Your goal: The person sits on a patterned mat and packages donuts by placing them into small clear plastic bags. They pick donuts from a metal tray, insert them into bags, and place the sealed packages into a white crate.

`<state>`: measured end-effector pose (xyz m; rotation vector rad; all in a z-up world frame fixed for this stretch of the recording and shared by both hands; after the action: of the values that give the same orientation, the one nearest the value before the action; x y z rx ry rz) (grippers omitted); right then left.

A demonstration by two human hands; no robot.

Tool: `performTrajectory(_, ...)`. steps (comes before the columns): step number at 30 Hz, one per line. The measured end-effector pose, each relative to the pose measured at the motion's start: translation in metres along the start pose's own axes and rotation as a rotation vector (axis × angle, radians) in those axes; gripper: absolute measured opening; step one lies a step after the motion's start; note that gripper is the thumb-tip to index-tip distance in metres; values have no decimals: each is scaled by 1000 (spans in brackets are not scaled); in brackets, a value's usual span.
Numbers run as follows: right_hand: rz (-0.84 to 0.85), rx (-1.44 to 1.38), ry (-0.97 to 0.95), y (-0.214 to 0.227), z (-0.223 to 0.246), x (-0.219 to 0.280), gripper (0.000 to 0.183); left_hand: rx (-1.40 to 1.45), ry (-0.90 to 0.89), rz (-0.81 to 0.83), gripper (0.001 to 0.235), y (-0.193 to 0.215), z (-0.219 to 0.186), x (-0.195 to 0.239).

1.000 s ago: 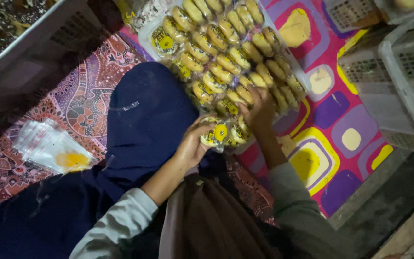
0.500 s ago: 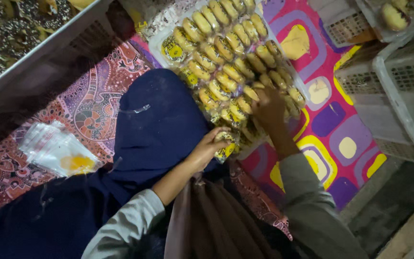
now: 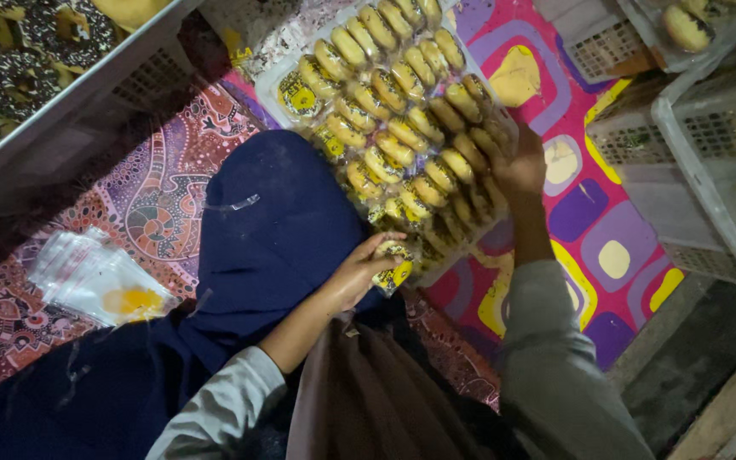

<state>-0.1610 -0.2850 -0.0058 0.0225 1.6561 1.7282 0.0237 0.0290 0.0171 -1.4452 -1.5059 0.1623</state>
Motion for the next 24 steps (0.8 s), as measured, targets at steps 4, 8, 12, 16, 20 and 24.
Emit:
performTrajectory(4, 248, 18, -129, -8, -25, -17, 50, -79, -37, -18, 49, 2, -1, 0)
performTrajectory(8, 383, -28, -365, -5, -10, -21, 52, -90, -22, -21, 49, 3, -2, -1)
performTrajectory(12, 206, -83, -74, -1, 22, -24, 68, -70, -38, -6, 49, 1, -5, 0)
performTrajectory(16, 495, 2, -155, -5, 26, -14, 114, -14, 15, 25, 54, 0, -12, 18)
performTrajectory(20, 414, -99, -244, -16, 26, 2, 96, 33, 88, 83, 62, 11, -17, 62)
performTrajectory(24, 333, -57, -44, -25, 56, 19, 85, 152, 15, 141, 59, 26, -12, 98)
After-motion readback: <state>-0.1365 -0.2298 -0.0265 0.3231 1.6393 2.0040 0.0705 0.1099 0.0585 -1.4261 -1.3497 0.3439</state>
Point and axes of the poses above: each hand's wrist, its own x-axis away from the middle knuckle, its own y-axis out of the back of the hand, z = x × y, the point moved 1 cm from there along -x, towards the middle knuckle, and after that the axes turned 12 degrees about y, right-handed, at the moved point
